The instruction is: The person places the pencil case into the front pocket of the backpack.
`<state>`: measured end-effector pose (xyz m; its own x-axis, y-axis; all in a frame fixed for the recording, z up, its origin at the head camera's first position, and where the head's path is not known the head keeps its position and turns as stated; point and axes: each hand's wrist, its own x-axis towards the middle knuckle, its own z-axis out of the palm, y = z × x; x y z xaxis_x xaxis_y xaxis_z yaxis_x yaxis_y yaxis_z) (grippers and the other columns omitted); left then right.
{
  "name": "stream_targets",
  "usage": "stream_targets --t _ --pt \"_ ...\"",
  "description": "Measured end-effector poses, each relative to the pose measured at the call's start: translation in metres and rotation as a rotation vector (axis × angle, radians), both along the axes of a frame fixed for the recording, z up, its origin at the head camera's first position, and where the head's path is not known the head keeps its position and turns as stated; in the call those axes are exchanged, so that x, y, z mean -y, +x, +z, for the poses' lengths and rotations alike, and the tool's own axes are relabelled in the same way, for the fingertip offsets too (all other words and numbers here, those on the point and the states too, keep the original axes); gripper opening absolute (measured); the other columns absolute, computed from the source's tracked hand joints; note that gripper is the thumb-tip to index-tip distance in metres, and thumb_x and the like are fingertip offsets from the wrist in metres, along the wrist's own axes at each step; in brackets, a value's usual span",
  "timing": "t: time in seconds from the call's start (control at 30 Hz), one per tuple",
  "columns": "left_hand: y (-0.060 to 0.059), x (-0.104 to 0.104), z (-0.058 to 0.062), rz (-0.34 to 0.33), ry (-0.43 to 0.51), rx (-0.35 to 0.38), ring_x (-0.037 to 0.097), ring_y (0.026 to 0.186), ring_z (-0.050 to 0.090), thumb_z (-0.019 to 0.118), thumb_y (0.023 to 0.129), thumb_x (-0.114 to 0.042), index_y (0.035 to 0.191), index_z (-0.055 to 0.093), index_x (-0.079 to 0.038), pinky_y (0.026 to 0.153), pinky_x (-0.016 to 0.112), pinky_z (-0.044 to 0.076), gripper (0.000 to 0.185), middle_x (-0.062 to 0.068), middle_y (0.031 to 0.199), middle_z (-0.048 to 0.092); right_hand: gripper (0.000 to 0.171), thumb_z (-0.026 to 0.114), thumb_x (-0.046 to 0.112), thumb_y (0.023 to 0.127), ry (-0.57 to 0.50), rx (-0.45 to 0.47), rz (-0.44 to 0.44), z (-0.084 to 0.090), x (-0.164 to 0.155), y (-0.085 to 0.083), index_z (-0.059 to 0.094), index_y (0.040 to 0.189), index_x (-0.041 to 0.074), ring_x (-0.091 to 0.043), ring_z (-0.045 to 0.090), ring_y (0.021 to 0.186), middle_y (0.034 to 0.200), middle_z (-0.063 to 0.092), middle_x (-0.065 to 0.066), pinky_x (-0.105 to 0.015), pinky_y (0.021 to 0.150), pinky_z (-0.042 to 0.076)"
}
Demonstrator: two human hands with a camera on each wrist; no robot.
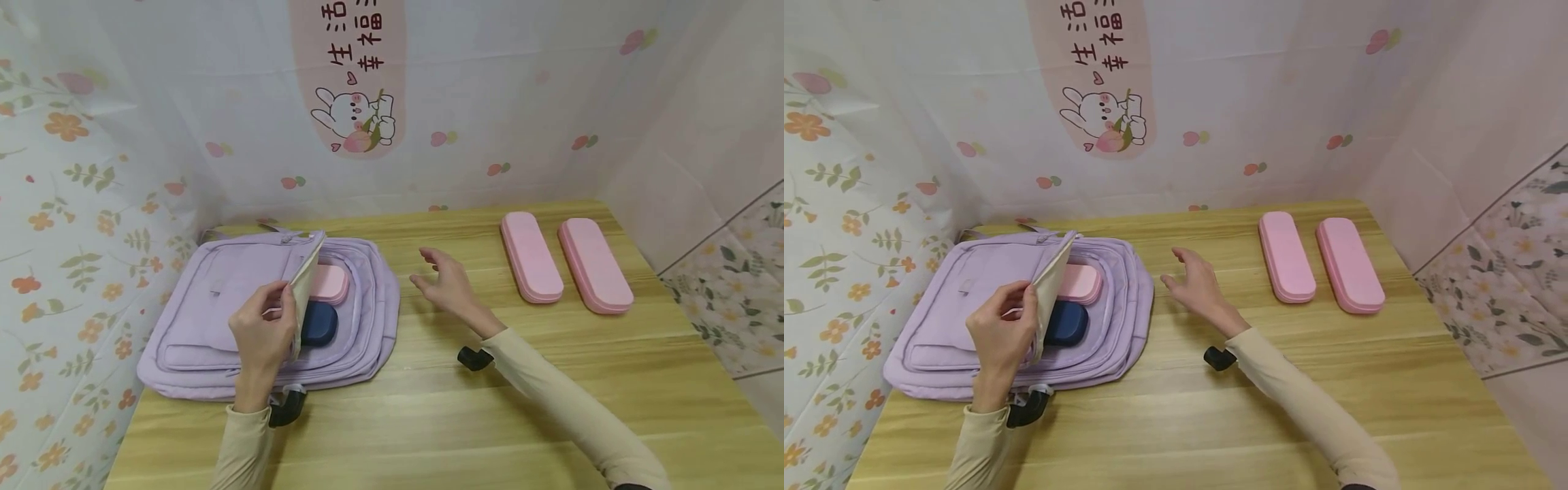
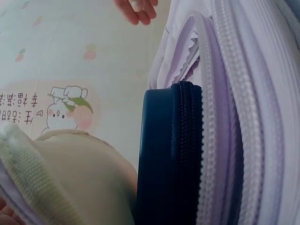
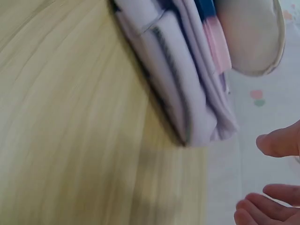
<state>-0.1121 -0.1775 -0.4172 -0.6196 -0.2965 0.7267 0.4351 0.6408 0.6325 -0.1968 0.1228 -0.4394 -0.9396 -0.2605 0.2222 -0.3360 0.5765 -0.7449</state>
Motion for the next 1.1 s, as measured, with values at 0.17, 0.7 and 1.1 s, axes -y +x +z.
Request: stream_targets --t 0.17,0.7,1.1 --pt "0.0 0.001 -0.001 -0.012 -0.004 0.002 0.003 0.063 0.064 0.071 0.083 0.007 0.092 0.076 0.005 0.06 0.001 0.049 0.011 0.018 0.076 0.075 0.065 0.076 0.015 0.089 0.049 0.0 -0.064 -0.002 -0.019 0.0 0.048 0.142 -0.01 -0.043 0.053 0.13 0.143 0.054 -0.029 -0.054 0.108 0.049" --pt "0.002 -0.003 -0.003 -0.022 -0.004 0.01 0.003 0.063 0.065 0.071 0.083 0.005 0.092 0.077 0.004 0.059 0.002 0.05 0.011 0.017 0.077 0.075 0.079 0.074 0.025 0.091 0.085 0.058 -0.267 -0.003 -0.091 -0.004 0.035 0.148 -0.012 -0.051 0.036 0.141 0.151 0.04 -0.035 -0.066 0.117 0.031" --pt "0.002 -0.005 -0.003 -0.021 -0.008 0.017 0.003 0.063 0.065 0.072 0.083 0.004 0.093 0.077 0.003 0.06 0.002 0.05 0.011 0.017 0.076 0.075 0.083 0.077 0.024 0.087 0.129 0.002 -0.412 -0.017 -0.142 0.002 0.033 0.148 -0.012 -0.054 0.037 0.137 0.147 0.039 -0.038 -0.067 0.112 0.033"
